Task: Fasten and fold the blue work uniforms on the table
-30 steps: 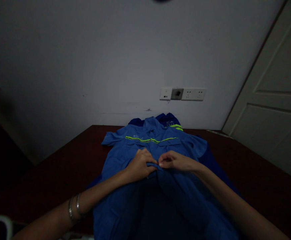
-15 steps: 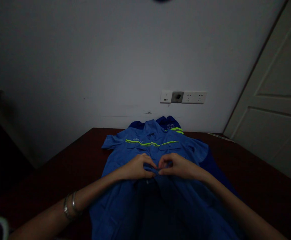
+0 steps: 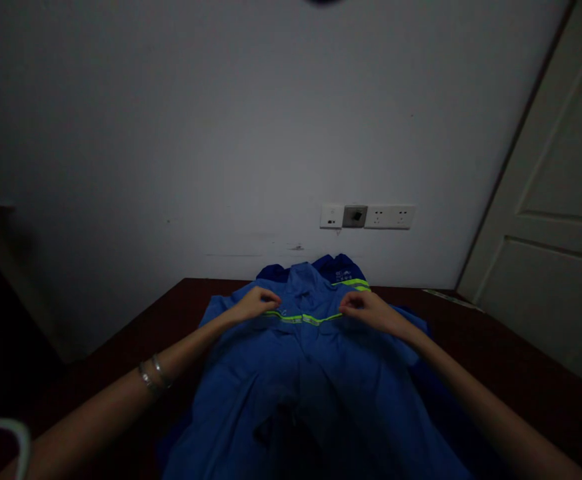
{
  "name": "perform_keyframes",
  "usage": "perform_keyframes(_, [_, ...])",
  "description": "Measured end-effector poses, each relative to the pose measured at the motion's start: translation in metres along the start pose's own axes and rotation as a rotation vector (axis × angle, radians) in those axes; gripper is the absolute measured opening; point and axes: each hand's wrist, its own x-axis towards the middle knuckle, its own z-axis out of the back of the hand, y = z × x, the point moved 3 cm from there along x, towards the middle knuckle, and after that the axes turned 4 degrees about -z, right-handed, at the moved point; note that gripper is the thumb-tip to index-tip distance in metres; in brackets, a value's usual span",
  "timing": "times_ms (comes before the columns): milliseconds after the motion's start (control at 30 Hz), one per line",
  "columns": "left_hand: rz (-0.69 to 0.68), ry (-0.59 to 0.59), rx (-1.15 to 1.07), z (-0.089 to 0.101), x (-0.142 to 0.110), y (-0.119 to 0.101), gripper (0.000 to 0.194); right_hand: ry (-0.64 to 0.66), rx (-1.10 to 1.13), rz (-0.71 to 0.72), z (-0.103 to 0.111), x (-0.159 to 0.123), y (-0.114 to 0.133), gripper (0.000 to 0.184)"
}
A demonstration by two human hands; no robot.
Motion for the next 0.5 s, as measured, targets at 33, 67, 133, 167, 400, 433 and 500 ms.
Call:
perform_keyframes(33, [0.011,-0.004,0.044,0.006,0.009,0.008,0.026,-0.012,-0.011,-0.001,0.003,0.010,-0.006,0.020])
perform_keyframes(67, [0.019,-0.008,0.103,0.012,0.017,0.016,0.027,-0.022,-0.031,-0.004,0.005,0.020,-0.012,0.020])
perform_keyframes(133, [0.041,-0.012,0.278,0.022,0.032,0.033,0.027,-0.046,-0.119,-0.006,0.009,0.041,-0.024,0.018])
perform_keyframes(167, [0.066,-0.025,0.395,0.026,0.038,0.042,0.027,-0.060,-0.188,-0.006,0.010,0.051,-0.031,0.018])
perform_keyframes(400, [0.258,-0.114,0.932,0.042,0.071,0.090,0.034,-0.038,-0.560,-0.063,0.000,0.104,-0.081,0.028])
perform_keyframes(433, [0.263,-0.113,0.927,0.043,0.075,0.095,0.035,-0.039,-0.572,-0.075,-0.001,0.109,-0.086,0.028])
perform_keyframes(500, [0.266,-0.101,0.895,0.043,0.084,0.104,0.035,-0.049,-0.580,-0.098,-0.004,0.118,-0.096,0.027])
